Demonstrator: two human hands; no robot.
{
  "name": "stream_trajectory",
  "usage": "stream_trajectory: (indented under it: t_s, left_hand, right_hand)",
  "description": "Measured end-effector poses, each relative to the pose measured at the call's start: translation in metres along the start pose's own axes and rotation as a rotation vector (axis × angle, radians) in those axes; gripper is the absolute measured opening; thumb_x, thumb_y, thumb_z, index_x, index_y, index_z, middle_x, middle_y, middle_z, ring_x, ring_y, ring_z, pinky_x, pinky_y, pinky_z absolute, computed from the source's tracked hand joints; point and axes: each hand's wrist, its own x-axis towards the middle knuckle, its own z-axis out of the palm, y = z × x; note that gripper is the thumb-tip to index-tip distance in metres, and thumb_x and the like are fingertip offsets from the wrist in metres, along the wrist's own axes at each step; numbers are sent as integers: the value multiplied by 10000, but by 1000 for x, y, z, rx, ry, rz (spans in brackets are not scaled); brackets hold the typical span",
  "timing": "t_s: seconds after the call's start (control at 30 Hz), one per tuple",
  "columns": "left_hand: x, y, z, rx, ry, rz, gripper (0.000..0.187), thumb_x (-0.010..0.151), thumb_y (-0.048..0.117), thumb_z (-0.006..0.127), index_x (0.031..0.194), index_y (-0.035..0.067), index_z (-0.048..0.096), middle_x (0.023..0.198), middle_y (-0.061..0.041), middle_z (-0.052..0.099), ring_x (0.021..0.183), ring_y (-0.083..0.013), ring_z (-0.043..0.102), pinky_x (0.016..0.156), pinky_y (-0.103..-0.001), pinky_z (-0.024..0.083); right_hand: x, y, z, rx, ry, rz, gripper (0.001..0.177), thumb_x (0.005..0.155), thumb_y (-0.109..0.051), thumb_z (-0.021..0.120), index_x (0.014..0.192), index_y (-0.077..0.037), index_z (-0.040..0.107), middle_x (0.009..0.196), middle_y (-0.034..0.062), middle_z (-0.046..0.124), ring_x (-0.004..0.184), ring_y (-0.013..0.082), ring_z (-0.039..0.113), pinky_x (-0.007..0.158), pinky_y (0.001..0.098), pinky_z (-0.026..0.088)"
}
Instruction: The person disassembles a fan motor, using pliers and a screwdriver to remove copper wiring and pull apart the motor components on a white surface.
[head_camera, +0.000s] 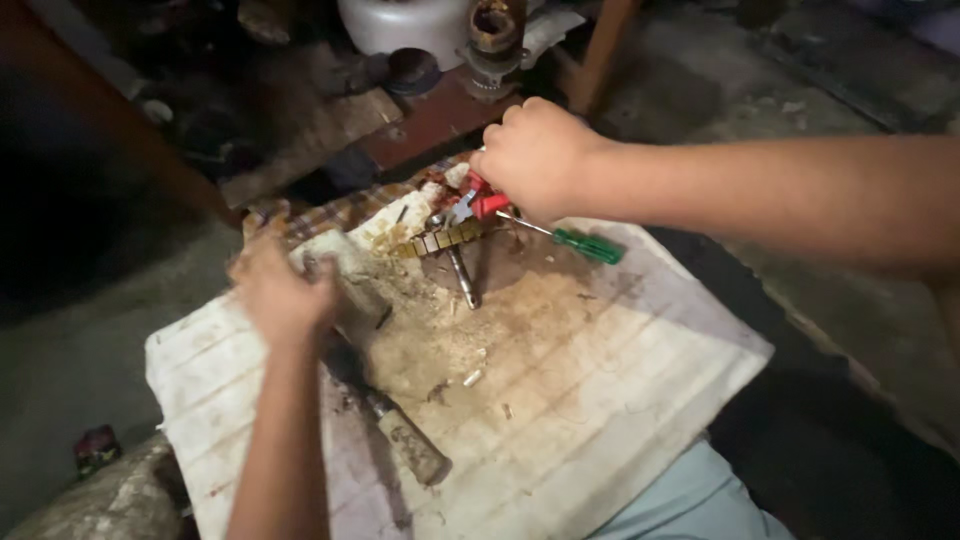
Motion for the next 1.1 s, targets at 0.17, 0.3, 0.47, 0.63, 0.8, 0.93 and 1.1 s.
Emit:
stream_trajectory:
  t_s: [0.17,0.3,0.47,0.63,0.8,0.93,1.1]
  left_hand:
    - [-32,83,23,-562,15,797,1108,567,463,925,1447,-8,444,1425,-254,512,1322,-450,461,1101,-520,360]
    - [-45,99,55,-602,130,347,577,712,261,917,1194,74,662,1159,-143,701,1114,-355,660,962,-419,528]
    - [-44,90,70,-584,283,343,539,698,196,922,1129,28,644,1075,-179,680,1022,-387,651,897,-446,527]
    - [-43,101,70,-505,211,322,470,702,191,926,970,13,583,997,-197,643,957,-438,608,813,-493,503]
    - [-45,107,67,-487,238,323,515,675,194,936,935,-2,538,968,-202,615,916,-449,585,783,-506,485]
    - [-47,110,66,-487,268,350,450,690,166,905,935,34,552,957,-171,617,915,-412,604,786,-484,494]
    - [-44,102,68,-401,324,486,503,643,196,901,959,12,555,992,-190,612,962,-429,588,833,-489,492]
  right_hand:
    - [8,-13,-18,2,-28,-5,260,631,-278,778,824,-106,749,845,121,725,822,304,705,718,421,545]
    - [11,-14,-35,54,-135,26,222,588,-255,792,737,-94,755,786,129,734,759,316,718,672,427,570]
    - [12,-24,-29,95,-132,93,275,555,-269,832,749,-91,752,799,127,735,795,322,713,722,426,557]
    - [-11,-18,7,175,162,176,390,553,-312,856,822,-64,722,820,134,723,815,327,702,719,435,542]
    - [-21,-30,19,210,130,375,320,534,-230,824,797,-90,707,825,129,691,812,310,685,740,425,529]
    - [-25,-28,26,254,185,409,311,545,-243,821,794,-94,708,820,126,692,816,314,682,746,434,526]
    - [-38,-39,32,301,209,512,304,541,-225,810,798,-92,715,816,128,697,809,318,690,741,428,538]
